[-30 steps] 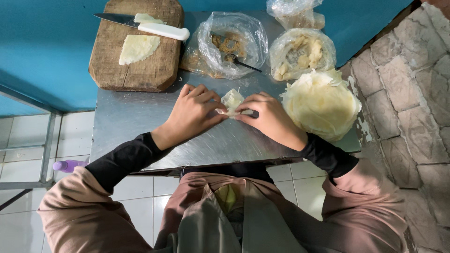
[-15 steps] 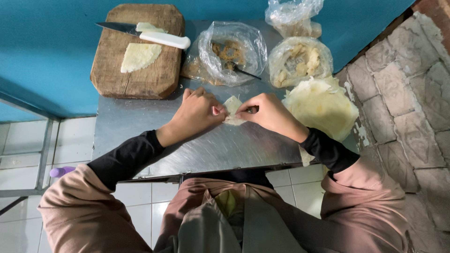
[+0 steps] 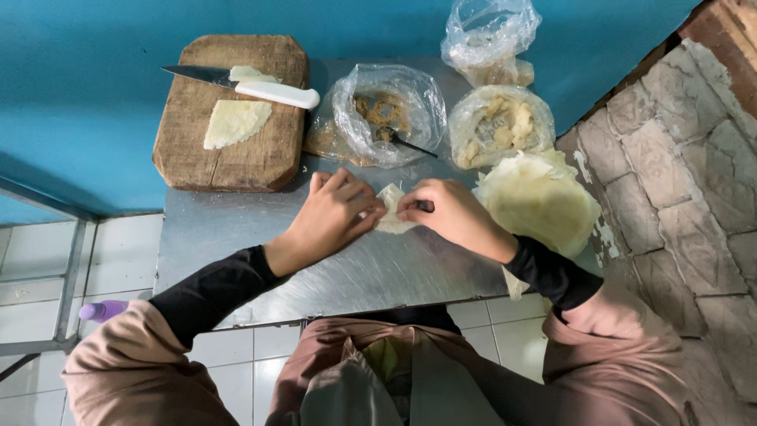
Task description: The person folds thin pastry wrappers on a metal table, spoons filling from a plastic bag onto a wrapper, and folds the wrapper over the filling into a small parcel, repeating the process with additional wrappers.
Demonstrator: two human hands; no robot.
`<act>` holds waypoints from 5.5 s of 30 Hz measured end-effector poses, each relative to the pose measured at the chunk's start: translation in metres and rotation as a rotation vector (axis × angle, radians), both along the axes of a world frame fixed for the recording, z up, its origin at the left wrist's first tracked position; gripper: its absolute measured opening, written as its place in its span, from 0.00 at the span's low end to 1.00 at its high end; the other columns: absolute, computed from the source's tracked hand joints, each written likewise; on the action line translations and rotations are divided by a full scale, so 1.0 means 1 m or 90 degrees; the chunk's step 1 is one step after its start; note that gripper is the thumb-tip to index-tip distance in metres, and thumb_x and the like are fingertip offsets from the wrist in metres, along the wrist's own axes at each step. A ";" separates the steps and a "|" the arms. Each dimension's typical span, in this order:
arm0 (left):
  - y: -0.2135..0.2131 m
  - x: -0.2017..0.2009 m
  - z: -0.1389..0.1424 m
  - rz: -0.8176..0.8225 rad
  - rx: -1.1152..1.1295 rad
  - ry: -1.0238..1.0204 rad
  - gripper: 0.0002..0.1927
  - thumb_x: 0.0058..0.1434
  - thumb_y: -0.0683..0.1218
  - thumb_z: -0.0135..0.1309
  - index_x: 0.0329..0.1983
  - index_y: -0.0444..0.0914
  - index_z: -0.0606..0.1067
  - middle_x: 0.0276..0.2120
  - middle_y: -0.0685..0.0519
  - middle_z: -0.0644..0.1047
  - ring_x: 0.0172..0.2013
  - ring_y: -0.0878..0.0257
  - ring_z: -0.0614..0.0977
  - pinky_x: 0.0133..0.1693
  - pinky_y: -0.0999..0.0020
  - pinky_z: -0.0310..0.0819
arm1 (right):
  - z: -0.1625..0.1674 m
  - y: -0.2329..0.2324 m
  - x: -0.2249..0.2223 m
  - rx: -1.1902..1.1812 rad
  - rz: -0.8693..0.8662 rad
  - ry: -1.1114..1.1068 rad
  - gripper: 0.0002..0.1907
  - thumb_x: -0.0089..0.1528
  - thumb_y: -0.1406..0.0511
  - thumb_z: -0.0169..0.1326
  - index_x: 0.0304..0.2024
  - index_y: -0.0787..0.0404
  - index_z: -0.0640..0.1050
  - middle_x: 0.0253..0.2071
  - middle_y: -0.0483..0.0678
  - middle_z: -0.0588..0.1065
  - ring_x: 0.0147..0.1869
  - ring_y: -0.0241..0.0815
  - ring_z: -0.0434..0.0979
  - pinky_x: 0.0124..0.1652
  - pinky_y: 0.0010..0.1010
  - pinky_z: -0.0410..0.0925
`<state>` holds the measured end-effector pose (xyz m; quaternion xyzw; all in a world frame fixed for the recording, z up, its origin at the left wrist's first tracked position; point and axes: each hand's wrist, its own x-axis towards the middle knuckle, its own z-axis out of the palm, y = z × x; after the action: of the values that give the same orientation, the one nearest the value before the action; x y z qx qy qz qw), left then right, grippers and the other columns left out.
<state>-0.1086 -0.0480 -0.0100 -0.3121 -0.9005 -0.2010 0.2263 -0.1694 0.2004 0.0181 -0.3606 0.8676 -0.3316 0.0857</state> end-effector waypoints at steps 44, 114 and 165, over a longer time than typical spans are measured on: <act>0.012 -0.010 -0.009 0.077 0.068 -0.073 0.12 0.61 0.58 0.62 0.42 0.48 0.82 0.43 0.58 0.76 0.51 0.56 0.71 0.51 0.53 0.55 | -0.008 -0.003 0.009 0.025 0.049 0.265 0.09 0.60 0.62 0.63 0.39 0.59 0.84 0.41 0.45 0.81 0.45 0.45 0.76 0.46 0.36 0.69; 0.009 -0.003 -0.003 0.122 -0.062 0.077 0.30 0.65 0.61 0.58 0.62 0.40 0.69 0.53 0.51 0.72 0.53 0.53 0.70 0.49 0.50 0.55 | 0.013 -0.004 0.009 -0.076 -0.124 0.156 0.10 0.63 0.67 0.58 0.45 0.66 0.79 0.41 0.51 0.77 0.41 0.48 0.77 0.41 0.38 0.69; -0.017 0.015 0.024 0.013 -0.278 0.096 0.17 0.61 0.51 0.62 0.53 0.49 0.80 0.44 0.60 0.78 0.48 0.62 0.78 0.45 0.63 0.64 | -0.248 0.108 0.072 -0.426 -0.297 -0.530 0.13 0.66 0.60 0.51 0.51 0.57 0.76 0.47 0.49 0.78 0.52 0.50 0.78 0.49 0.39 0.70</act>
<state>-0.0939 -0.0648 0.0138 -0.3585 -0.9064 0.0251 0.2222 -0.0977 0.3081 -0.2297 -0.0069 0.6652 -0.7118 0.2256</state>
